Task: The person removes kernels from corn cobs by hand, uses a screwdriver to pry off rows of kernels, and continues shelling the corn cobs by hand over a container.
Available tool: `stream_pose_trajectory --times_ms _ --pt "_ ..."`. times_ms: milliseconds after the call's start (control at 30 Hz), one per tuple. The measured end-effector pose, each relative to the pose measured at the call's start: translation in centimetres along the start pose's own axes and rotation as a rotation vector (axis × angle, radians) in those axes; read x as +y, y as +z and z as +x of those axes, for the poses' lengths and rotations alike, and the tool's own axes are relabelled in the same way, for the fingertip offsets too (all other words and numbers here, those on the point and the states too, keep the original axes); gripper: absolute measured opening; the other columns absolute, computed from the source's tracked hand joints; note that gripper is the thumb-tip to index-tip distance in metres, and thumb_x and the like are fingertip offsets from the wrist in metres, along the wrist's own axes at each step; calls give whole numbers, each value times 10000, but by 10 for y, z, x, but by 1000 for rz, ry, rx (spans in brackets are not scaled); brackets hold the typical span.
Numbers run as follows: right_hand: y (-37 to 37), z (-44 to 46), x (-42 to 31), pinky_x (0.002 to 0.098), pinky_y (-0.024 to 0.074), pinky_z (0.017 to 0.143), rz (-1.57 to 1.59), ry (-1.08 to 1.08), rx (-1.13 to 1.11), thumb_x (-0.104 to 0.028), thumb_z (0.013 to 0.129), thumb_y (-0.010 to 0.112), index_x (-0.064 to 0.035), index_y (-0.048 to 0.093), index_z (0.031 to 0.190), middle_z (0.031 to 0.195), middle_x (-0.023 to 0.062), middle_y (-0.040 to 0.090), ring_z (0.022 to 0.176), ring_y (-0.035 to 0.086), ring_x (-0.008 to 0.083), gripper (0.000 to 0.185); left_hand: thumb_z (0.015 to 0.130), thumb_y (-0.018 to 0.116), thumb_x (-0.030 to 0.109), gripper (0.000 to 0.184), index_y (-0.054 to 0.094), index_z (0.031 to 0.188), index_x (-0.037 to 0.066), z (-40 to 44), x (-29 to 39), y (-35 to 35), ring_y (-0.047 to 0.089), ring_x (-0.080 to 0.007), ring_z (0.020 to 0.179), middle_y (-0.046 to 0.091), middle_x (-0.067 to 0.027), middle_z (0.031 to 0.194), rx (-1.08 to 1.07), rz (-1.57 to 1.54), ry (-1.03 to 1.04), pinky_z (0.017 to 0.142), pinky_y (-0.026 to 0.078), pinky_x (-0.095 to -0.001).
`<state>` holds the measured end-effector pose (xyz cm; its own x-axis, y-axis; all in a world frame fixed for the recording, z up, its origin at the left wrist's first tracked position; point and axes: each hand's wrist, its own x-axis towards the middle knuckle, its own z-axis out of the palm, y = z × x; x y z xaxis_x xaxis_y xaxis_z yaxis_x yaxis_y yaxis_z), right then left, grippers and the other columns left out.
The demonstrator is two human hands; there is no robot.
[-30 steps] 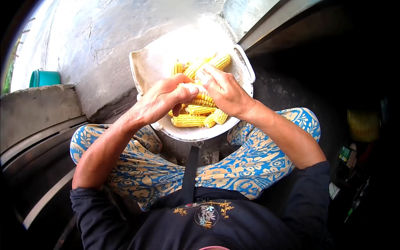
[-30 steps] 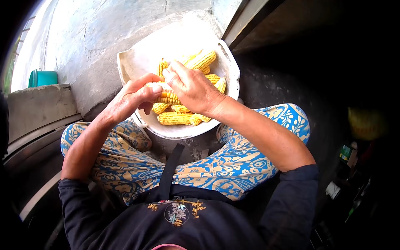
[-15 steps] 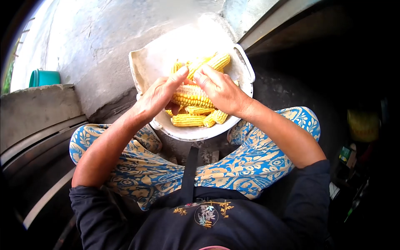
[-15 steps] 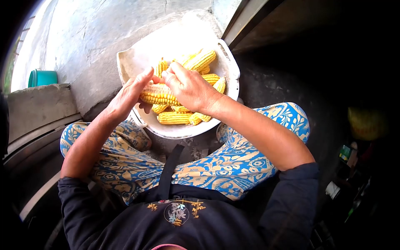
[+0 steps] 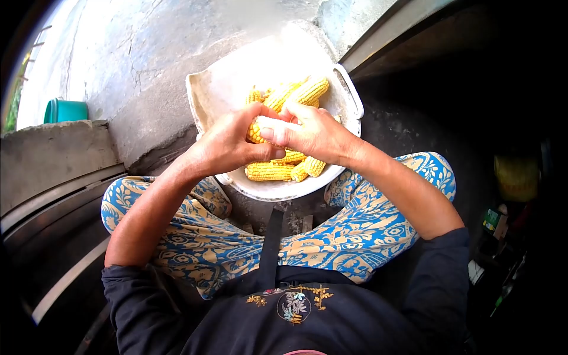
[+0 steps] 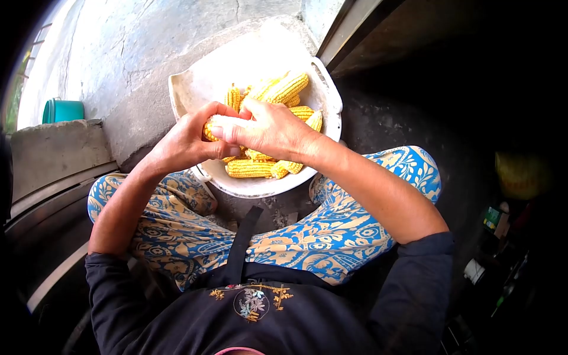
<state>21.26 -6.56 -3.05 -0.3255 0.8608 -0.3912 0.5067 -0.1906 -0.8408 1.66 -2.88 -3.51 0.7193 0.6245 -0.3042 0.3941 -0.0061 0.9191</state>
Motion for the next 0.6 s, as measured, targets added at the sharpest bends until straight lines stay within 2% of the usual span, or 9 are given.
stream_pose_trajectory --times_ms 67,133,167,233,267,367,467,500,600 --pt "-1 -3 -9 353 478 679 -11 49 1 -651 798 502 41 590 877 771 187 619 772 627 267 702 735 728 249 501 524 1099 -28 -1 9 0 641 -240 845 647 -200 856 3 82 22 724 495 -351" --pt "-1 -2 -6 361 478 679 2 39 14 -613 823 495 42 602 885 777 191 627 779 631 272 667 736 737 266 508 522 1087 -31 -2 15 -2 645 -254 821 649 -201 838 -7 59 -123 710 494 -361" --pt "0 -1 -4 369 478 680 15 27 27 -576 849 487 43 615 892 784 195 634 787 636 277 633 736 737 266 508 522 1087 -31 -2 15 -2 645 -254 821 649 -201 838 -8 60 -123 710 494 -361" --pt "8 2 6 369 477 690 67 -52 93 -538 874 471 41 621 927 796 188 640 794 635 277 600 745 749 274 516 509 1115 8 -3 15 -2 590 -146 820 630 -119 878 2 138 -98 712 481 -307" --pt "10 2 10 369 476 700 118 -130 159 -501 900 454 38 626 961 809 181 646 801 635 277 570 745 749 274 516 509 1115 8 -3 15 -1 590 -146 820 630 -119 878 0 138 -97 712 481 -307" --pt "9 1 10 354 472 753 148 -146 131 -476 921 430 23 616 1038 865 176 656 847 635 268 546 747 746 268 514 505 1112 -2 -4 15 0 596 -158 800 631 -130 853 18 141 -53 701 480 -320" --pt "13 5 18 340 462 792 231 -143 126 -498 924 414 19 618 1041 884 172 654 896 628 256 568 738 747 237 502 499 1099 -8 -6 21 -2 618 -190 788 638 -146 835 -3 145 -79 698 482 -332" --pt "9 6 15 337 456 809 273 -34 51 -533 919 401 25 613 1044 907 173 649 922 623 247 610 731 749 221 500 497 1096 -9 -7 22 -2 627 -205 786 642 -154 832 -17 193 -67 699 484 -335" --pt "5 1 4 352 464 788 256 -75 -16 -603 887 407 33 617 986 897 181 641 908 624 255 677 714 752 181 497 493 1095 -6 -7 19 -1 647 -231 792 645 -177 831 -30 232 -30 698 491 -348"
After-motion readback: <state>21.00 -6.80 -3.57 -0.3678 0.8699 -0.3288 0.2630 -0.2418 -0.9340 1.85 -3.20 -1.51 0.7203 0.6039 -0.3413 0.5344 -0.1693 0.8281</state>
